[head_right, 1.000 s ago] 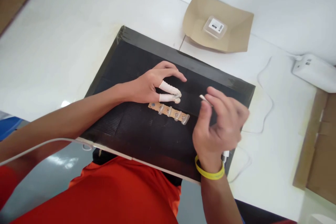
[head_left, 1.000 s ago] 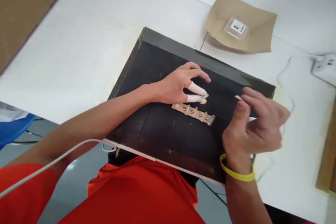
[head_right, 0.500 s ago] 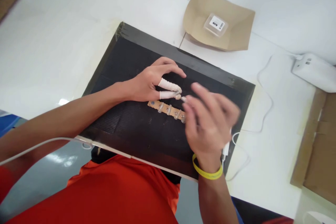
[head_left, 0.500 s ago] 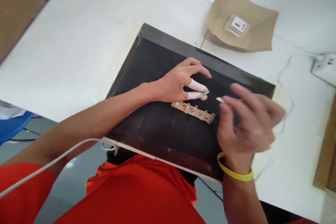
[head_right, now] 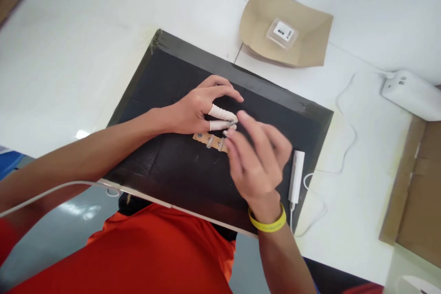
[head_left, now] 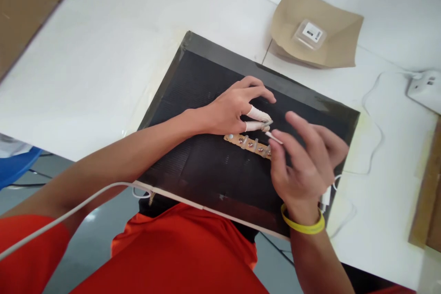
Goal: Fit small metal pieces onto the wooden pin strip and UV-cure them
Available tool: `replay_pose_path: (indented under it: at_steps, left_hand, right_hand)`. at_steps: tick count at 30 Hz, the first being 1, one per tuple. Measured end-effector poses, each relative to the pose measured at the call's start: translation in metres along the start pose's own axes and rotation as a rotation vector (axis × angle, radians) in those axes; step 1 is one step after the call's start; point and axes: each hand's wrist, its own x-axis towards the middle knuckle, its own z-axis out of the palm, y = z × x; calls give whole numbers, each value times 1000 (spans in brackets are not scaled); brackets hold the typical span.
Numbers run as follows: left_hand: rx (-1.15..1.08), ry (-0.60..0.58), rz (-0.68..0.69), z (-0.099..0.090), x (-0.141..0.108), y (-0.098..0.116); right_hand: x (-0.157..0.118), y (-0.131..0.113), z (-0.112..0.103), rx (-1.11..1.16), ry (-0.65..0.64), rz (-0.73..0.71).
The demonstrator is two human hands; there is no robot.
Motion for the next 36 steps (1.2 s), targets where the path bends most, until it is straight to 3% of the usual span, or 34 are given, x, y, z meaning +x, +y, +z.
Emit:
replay_pose_path:
  at_steps: [2,5,9,13,17,18,22,26,31,36]
  left_hand:
    - [-51,24,-18,-3,0,1]
    - [-134,42,-65,-7,1,3]
    - [-191,28,-128,-11,3,6]
    - [-215,26,-160,-11,4,7]
    - [-232,30,-173,-10,4,9]
    - [-236,32,-177,-10,4,9]
    - [-220,49,-200,-20,8,10]
    - [-147,24,-226,-48,8,10]
    - [-26,-85,-230,-79,-22,26]
    - [48,-149,-199,-73,-57,43]
  right_hand:
    - [1,-1,0,-11,29,-14]
    - [1,3,1,-23,201,190]
    - [1,10,-1,-57,59,26]
    - [3,10,-1,-58,255,191]
    - [1,8,0,-21,25,-19]
    - [1,9,0,-18,22,-29]
    - [0,19,-2,-7,210,181]
    - [1,28,-3,50,249,240]
    - [3,33,-10,11,307,181]
    - [5,35,-13,26,295,153]
